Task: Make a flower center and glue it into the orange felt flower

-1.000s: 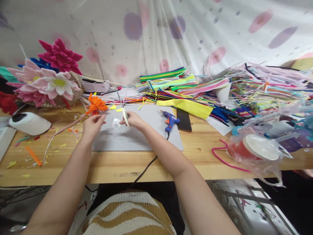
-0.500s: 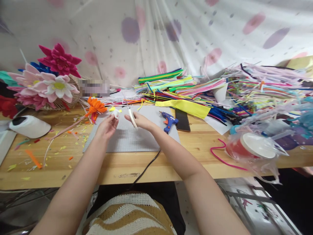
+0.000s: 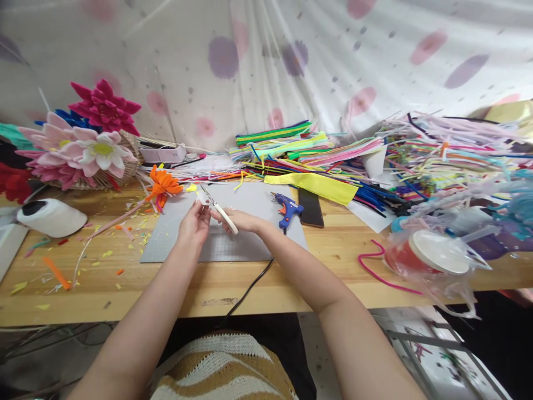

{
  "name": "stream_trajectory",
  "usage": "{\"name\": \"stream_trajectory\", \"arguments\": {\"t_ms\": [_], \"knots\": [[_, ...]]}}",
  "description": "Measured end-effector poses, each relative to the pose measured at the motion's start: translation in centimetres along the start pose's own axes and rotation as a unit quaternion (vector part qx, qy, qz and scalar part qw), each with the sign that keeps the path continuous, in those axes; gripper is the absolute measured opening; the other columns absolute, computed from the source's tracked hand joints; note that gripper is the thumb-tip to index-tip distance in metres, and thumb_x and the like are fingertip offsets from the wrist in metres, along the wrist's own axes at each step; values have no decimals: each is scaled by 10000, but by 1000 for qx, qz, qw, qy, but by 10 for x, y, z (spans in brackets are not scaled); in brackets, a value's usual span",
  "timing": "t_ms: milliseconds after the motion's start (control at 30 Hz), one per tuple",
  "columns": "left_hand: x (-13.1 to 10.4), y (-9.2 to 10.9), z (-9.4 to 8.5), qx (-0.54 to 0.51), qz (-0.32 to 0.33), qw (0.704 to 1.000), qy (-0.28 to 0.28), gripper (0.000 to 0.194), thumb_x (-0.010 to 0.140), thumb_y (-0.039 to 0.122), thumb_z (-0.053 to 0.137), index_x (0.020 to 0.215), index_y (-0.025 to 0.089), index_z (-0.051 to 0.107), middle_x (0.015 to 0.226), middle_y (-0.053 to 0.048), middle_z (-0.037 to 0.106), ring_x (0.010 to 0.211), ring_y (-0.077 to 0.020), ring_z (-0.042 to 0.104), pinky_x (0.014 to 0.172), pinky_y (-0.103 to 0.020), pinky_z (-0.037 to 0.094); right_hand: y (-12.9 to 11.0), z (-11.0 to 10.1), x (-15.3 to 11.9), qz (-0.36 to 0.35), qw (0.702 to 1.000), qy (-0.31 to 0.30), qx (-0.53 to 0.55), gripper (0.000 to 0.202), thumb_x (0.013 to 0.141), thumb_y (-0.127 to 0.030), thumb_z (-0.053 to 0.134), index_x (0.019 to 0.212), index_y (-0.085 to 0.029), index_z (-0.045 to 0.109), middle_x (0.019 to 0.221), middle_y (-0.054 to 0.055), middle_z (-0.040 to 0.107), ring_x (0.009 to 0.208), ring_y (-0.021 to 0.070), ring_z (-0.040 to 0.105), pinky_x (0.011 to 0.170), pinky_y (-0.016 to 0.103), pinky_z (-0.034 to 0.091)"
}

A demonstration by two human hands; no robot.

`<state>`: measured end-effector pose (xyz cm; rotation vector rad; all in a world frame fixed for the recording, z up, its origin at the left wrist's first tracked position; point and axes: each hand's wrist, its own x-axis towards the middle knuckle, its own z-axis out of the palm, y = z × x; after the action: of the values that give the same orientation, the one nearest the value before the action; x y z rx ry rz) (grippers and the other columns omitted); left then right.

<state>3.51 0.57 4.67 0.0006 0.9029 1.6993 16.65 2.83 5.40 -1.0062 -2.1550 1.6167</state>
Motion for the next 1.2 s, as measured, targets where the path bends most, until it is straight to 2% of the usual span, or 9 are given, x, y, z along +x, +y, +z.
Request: {"name": "stream_trajectory", "arguments": {"t_ms": [267,400,667,800,933,1200], "knots": [[0,4,4,-1,28,999,42,137,804,44,538,705,134,569,628,20,619,556,-39,578,617,-159,489,-3,2,-2,22,999,-25,23,473,849,-602,376,883,-152,519,585,-31,492,506,80,466,469,197,397],[-2,0,4,21,37,998,38,118,782,41,560,725,143,579,655,18,622,577,-51,587,621,-176,490,0,4,2,23,999,-27,33,504,840,-636,354,862,-152,494,586,-26,494,521,89,481,484,207,407],[-8,-6,1,37,46,998,33,116,766,30,571,732,141,568,652,14,617,573,-68,586,573,-187,473,13,12,13,-20,999,-15,48,540,812,-701,304,778,-175,421,578,-36,473,479,79,457,452,213,395],[-9,-6,2,33,43,998,33,108,763,40,573,734,144,569,654,17,620,563,-67,582,572,-184,464,10,14,11,-32,998,-9,56,531,802,-706,324,755,-182,397,571,-41,471,476,74,453,436,203,377],[-10,-8,2,31,29,999,32,95,772,54,566,740,144,573,650,17,622,563,-66,586,566,-175,455,9,16,12,-5,998,-6,68,540,798,-704,342,703,-176,406,554,-40,460,476,66,441,434,192,379],[-6,-6,-2,47,3,999,23,94,788,66,547,748,149,563,652,16,620,569,-58,594,570,-159,453,16,18,16,-5,997,1,76,544,784,-706,375,674,-175,410,551,-36,451,476,71,438,426,197,374]]}}
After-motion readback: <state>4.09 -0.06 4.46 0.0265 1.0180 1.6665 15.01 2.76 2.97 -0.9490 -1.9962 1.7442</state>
